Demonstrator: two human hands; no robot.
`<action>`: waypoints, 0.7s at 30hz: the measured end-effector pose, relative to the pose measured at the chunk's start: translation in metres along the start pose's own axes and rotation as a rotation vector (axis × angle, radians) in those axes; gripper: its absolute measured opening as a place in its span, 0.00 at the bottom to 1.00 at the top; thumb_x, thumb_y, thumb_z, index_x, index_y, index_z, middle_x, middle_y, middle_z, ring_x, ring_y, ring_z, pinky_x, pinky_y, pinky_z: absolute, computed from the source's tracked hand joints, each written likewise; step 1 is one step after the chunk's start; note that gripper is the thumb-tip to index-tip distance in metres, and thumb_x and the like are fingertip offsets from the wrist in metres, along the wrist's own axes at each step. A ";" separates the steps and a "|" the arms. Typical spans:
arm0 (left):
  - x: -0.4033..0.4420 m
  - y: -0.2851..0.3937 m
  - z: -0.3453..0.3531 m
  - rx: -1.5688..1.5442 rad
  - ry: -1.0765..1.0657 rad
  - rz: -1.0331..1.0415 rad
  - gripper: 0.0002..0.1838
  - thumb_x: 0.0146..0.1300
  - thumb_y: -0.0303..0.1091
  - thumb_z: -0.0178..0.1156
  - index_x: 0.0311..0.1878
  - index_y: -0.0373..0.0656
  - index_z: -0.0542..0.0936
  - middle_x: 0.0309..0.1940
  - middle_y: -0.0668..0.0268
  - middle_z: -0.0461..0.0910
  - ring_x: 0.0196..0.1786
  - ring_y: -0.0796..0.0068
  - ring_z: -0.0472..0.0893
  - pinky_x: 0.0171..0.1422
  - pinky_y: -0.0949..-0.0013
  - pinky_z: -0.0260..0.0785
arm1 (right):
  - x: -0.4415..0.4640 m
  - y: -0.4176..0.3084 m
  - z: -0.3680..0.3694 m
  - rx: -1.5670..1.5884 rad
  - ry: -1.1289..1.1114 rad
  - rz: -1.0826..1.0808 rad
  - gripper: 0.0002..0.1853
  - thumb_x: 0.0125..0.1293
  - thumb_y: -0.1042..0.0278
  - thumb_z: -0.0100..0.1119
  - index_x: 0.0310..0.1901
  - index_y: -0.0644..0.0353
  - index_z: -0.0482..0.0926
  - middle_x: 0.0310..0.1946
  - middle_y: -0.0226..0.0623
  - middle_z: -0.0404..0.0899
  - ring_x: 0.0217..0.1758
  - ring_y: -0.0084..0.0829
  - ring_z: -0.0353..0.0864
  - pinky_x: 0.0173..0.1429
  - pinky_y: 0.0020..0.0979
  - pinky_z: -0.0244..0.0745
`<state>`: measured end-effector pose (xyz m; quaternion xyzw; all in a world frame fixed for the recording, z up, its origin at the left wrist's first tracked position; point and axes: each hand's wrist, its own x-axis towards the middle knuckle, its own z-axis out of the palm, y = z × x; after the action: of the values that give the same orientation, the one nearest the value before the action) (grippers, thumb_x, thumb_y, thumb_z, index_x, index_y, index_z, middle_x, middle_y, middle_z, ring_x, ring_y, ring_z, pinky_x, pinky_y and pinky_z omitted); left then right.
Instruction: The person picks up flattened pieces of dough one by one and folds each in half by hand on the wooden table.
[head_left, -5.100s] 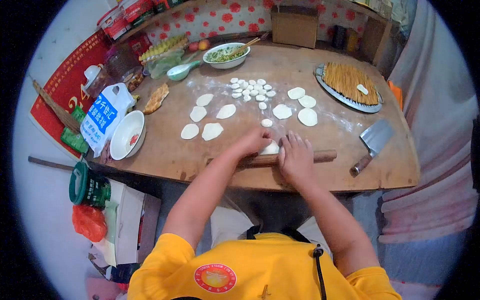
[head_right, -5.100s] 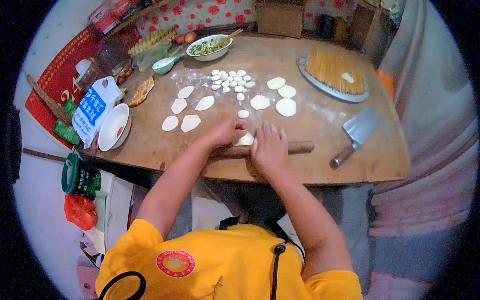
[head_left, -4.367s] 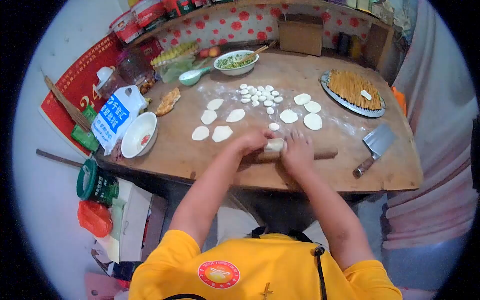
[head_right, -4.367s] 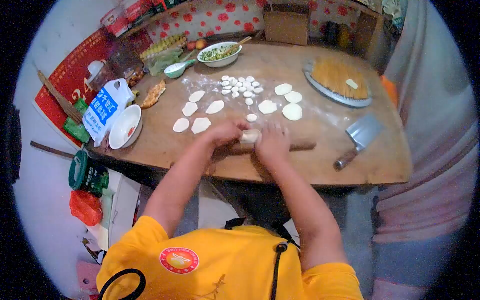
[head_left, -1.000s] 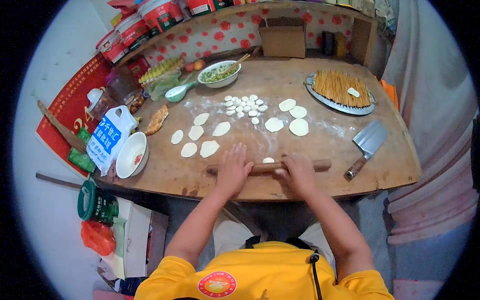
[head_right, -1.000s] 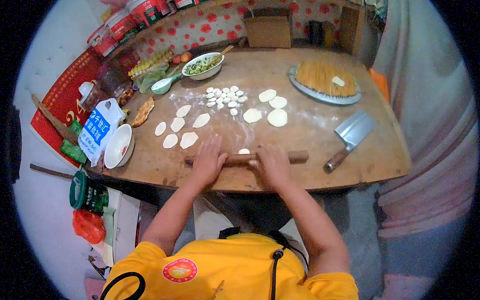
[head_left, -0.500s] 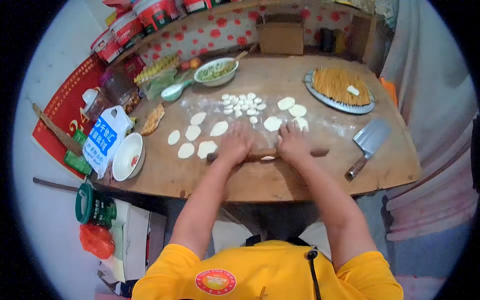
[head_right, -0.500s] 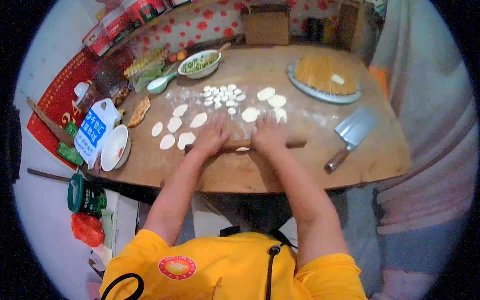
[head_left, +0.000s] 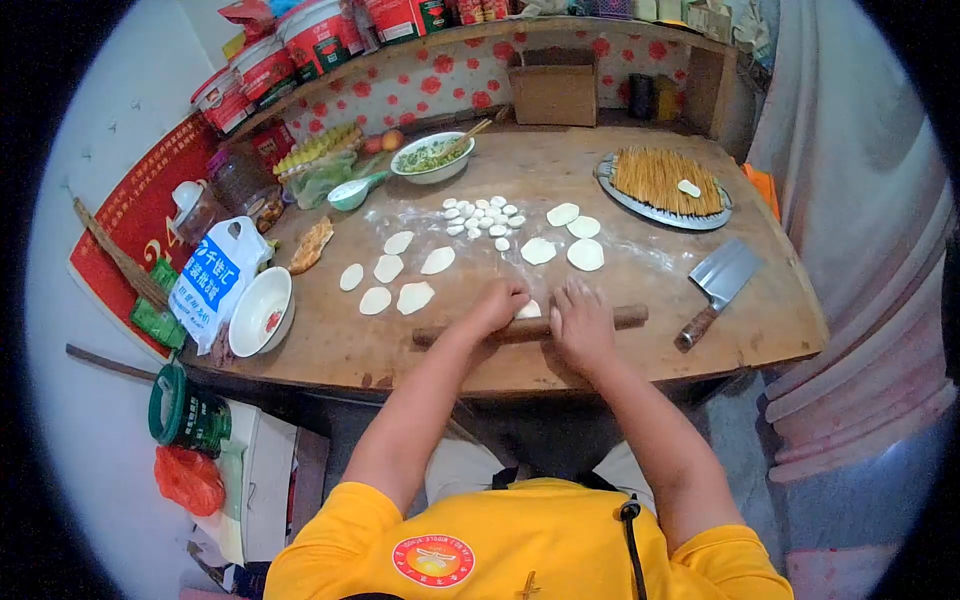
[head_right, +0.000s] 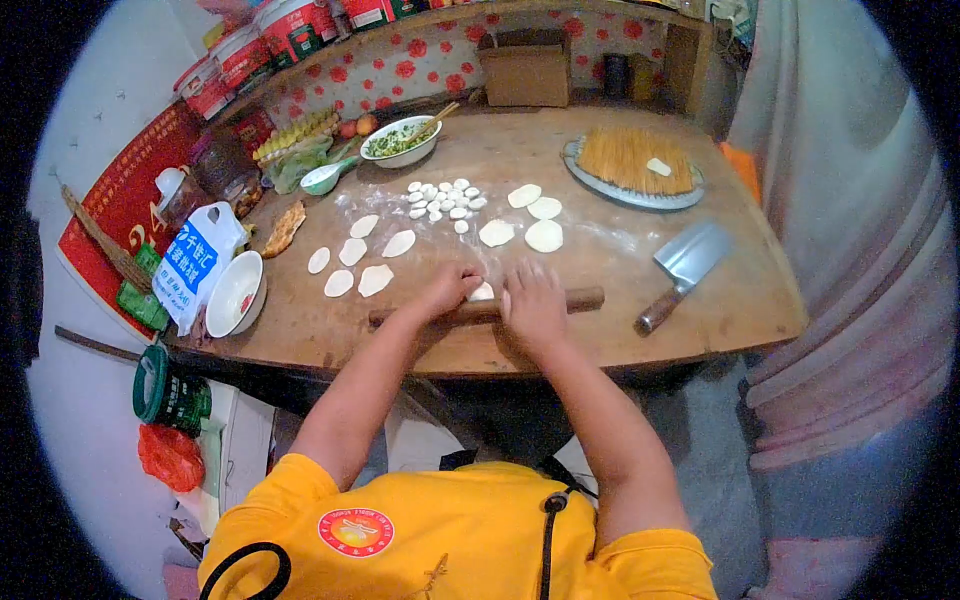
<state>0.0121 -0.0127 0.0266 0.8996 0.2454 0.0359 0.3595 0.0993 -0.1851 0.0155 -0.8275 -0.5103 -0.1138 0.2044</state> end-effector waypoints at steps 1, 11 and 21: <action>0.000 -0.007 0.004 0.000 0.001 -0.002 0.12 0.64 0.32 0.57 0.47 0.37 0.79 0.32 0.64 0.80 0.32 0.75 0.76 0.38 0.70 0.69 | -0.018 0.000 -0.004 0.055 0.049 -0.061 0.20 0.65 0.61 0.46 0.56 0.61 0.71 0.63 0.51 0.65 0.66 0.45 0.64 0.70 0.49 0.51; -0.039 0.006 0.022 -0.620 0.030 -0.092 0.08 0.62 0.28 0.55 0.42 0.39 0.80 0.29 0.69 0.78 0.29 0.79 0.74 0.32 0.72 0.67 | 0.015 -0.018 0.010 0.004 0.028 0.146 0.22 0.66 0.56 0.46 0.55 0.61 0.72 0.64 0.49 0.63 0.67 0.43 0.63 0.67 0.54 0.53; -0.003 -0.021 0.018 -0.033 -0.067 0.076 0.12 0.58 0.36 0.61 0.40 0.36 0.80 0.34 0.54 0.81 0.33 0.62 0.79 0.44 0.60 0.71 | 0.011 -0.018 0.009 -0.076 0.027 0.030 0.21 0.66 0.58 0.45 0.56 0.57 0.72 0.61 0.47 0.68 0.64 0.43 0.67 0.66 0.57 0.52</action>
<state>0.0045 -0.0121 -0.0002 0.9028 0.1984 0.0233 0.3808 0.0879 -0.1653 0.0161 -0.8408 -0.4902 -0.1409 0.1815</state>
